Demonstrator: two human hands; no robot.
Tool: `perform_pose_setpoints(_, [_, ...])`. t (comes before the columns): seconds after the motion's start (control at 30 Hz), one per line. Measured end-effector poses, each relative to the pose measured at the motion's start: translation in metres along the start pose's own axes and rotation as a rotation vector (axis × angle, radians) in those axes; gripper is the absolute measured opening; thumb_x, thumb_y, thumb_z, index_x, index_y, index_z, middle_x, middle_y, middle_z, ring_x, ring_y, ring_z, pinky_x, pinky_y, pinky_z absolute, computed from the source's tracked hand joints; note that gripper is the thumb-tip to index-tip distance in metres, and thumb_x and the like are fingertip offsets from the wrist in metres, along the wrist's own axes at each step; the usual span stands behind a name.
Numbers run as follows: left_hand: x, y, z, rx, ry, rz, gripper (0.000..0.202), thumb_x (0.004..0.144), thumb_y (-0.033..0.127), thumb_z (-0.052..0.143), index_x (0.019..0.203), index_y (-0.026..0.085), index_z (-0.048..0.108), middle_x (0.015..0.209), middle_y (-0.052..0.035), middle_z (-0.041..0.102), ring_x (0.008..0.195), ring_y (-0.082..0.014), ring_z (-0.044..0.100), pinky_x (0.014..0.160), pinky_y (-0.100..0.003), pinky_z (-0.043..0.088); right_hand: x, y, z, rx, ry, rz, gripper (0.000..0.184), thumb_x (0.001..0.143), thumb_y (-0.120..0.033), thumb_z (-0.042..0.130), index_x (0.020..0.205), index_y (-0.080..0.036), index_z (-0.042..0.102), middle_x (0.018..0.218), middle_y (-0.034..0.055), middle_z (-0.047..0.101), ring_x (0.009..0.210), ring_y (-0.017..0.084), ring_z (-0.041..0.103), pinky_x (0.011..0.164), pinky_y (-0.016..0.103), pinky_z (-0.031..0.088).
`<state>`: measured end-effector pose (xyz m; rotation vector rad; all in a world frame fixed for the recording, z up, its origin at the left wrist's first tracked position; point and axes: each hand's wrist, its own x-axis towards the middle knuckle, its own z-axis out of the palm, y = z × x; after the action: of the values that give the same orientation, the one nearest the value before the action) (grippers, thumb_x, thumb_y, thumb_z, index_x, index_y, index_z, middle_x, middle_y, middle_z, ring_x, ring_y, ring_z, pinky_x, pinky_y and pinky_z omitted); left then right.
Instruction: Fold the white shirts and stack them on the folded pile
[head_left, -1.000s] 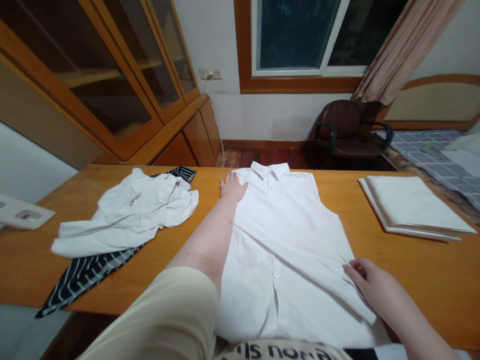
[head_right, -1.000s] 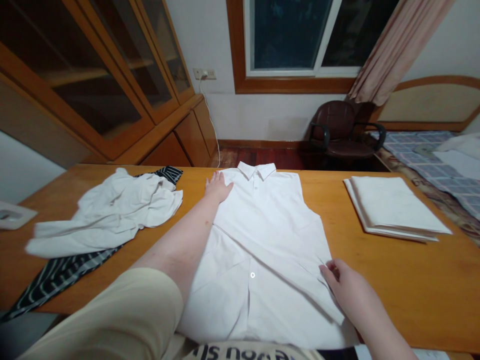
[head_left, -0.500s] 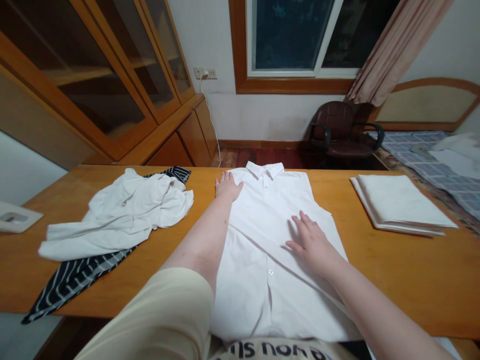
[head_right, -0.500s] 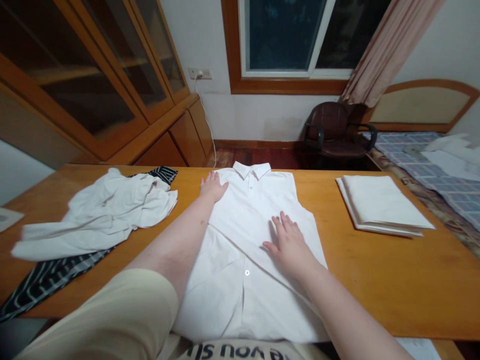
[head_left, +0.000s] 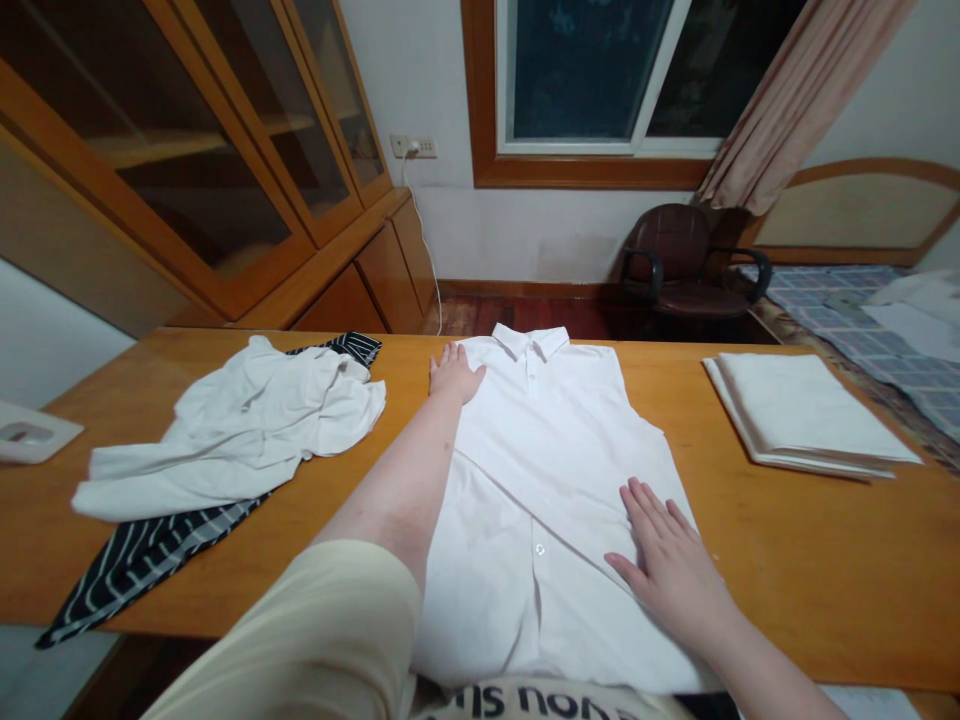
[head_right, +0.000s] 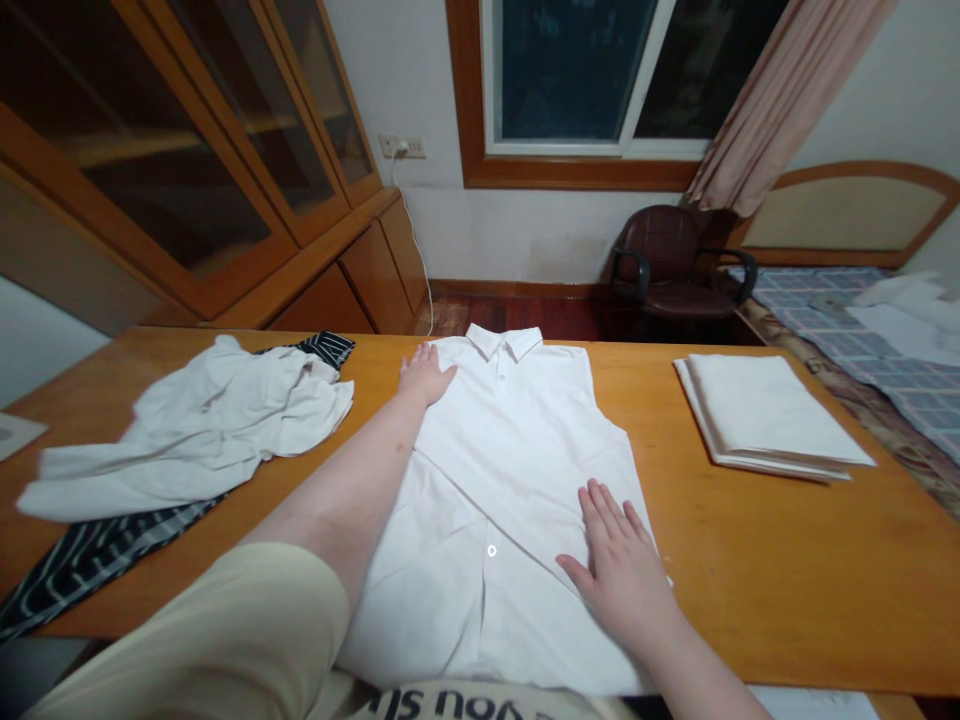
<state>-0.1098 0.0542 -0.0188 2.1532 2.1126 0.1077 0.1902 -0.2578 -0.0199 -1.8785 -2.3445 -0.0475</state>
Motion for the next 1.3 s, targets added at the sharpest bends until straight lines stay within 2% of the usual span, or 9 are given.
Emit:
perform_pose_setpoints(0.2, [0.004,-0.012,-0.014,-0.222,0.011,-0.002,0.061,0.093,0.048,0.020,0.144,0.018,0.033,0.152,-0.0048,0.029,0.139,-0.0183,0.027,0.114,-0.038,0.019,0.003,-0.003,0.001,-0.019,-0.001,0.005,0.077,0.087,-0.055,0.041,0.147,-0.010,0.024,0.148,0.0156,0.034,0.138,0.026,0.026,0.112,0.049,0.020])
perform_pose_setpoints(0.33, [-0.023,-0.002,-0.027,-0.215,0.136,0.011,0.056,0.094,0.038,0.024,0.143,0.014,0.034,0.152,-0.0074,0.027,0.140,-0.0170,0.024,0.115,-0.035,0.016,0.002,-0.002,0.003,-0.010,-0.007,0.006,0.075,0.087,-0.055,0.040,0.147,-0.012,0.026,0.148,0.0153,0.033,0.138,0.027,0.026,0.112,0.049,0.019])
perform_pose_setpoints(0.4, [-0.054,0.015,-0.029,-0.191,0.181,0.188,0.053,0.093,0.035,0.027,0.143,0.018,0.035,0.152,-0.0040,0.028,0.140,-0.0148,0.022,0.116,-0.035,0.011,0.002,-0.001,0.004,-0.006,-0.011,0.011,0.076,0.087,-0.056,0.040,0.147,-0.011,0.026,0.148,0.0155,0.032,0.138,0.027,0.026,0.112,0.049,0.019])
perform_pose_setpoints(0.47, [-0.089,0.034,-0.025,-0.173,0.068,0.458,0.052,0.093,0.038,0.029,0.143,0.025,0.035,0.153,-0.0002,0.027,0.141,-0.0124,0.021,0.116,-0.033,0.011,0.002,-0.001,0.004,-0.002,-0.013,0.016,0.076,0.087,-0.056,0.040,0.147,-0.011,0.027,0.148,0.0155,0.033,0.138,0.027,0.026,0.112,0.049,0.019])
perform_pose_setpoints(0.53, [-0.118,0.047,-0.017,-0.104,-0.072,0.650,0.056,0.089,0.049,0.037,0.143,0.032,0.035,0.154,0.0024,0.022,0.143,-0.0176,0.014,0.116,-0.039,0.007,0.003,-0.001,0.004,0.004,-0.012,0.017,0.076,0.087,-0.056,0.040,0.147,-0.011,0.027,0.148,0.0156,0.033,0.138,0.027,0.027,0.112,0.049,0.019])
perform_pose_setpoints(0.67, [-0.135,0.038,-0.005,-0.016,-0.145,0.540,0.064,0.088,0.057,0.035,0.147,0.034,0.024,0.155,0.0005,0.016,0.143,-0.0225,0.011,0.115,-0.046,0.006,0.003,0.000,0.004,0.020,-0.007,0.005,0.077,0.087,-0.056,0.040,0.148,-0.012,0.024,0.148,0.0154,0.032,0.138,0.027,0.026,0.112,0.050,0.020])
perform_pose_setpoints(0.8, [-0.114,0.000,-0.008,0.052,-0.089,0.357,0.064,0.090,0.056,0.031,0.147,0.028,0.024,0.155,-0.0031,0.016,0.143,-0.0227,0.013,0.115,-0.043,0.011,0.002,0.001,0.004,0.025,0.004,0.003,0.077,0.087,-0.056,0.040,0.148,-0.012,0.024,0.148,0.0149,0.033,0.139,0.027,0.025,0.112,0.050,0.020])
perform_pose_setpoints(0.93, [-0.100,-0.025,-0.012,0.090,-0.058,0.300,0.064,0.090,0.056,0.029,0.147,0.027,0.025,0.155,-0.0044,0.018,0.143,-0.0222,0.015,0.115,-0.043,0.012,0.002,0.000,0.003,0.036,-0.001,0.009,0.076,0.087,-0.057,0.040,0.148,-0.013,0.026,0.148,0.0142,0.034,0.139,0.027,0.026,0.111,0.050,0.022])
perform_pose_setpoints(1.3, [-0.098,-0.030,-0.011,0.090,-0.051,0.299,0.065,0.089,0.058,0.029,0.147,0.028,0.025,0.155,-0.0038,0.018,0.143,-0.0218,0.014,0.114,-0.044,0.014,-0.013,0.014,-0.001,0.057,-0.046,-0.089,0.072,0.088,-0.052,0.044,0.149,-0.021,0.022,0.149,0.0088,0.032,0.138,0.027,0.027,0.111,0.051,0.024])
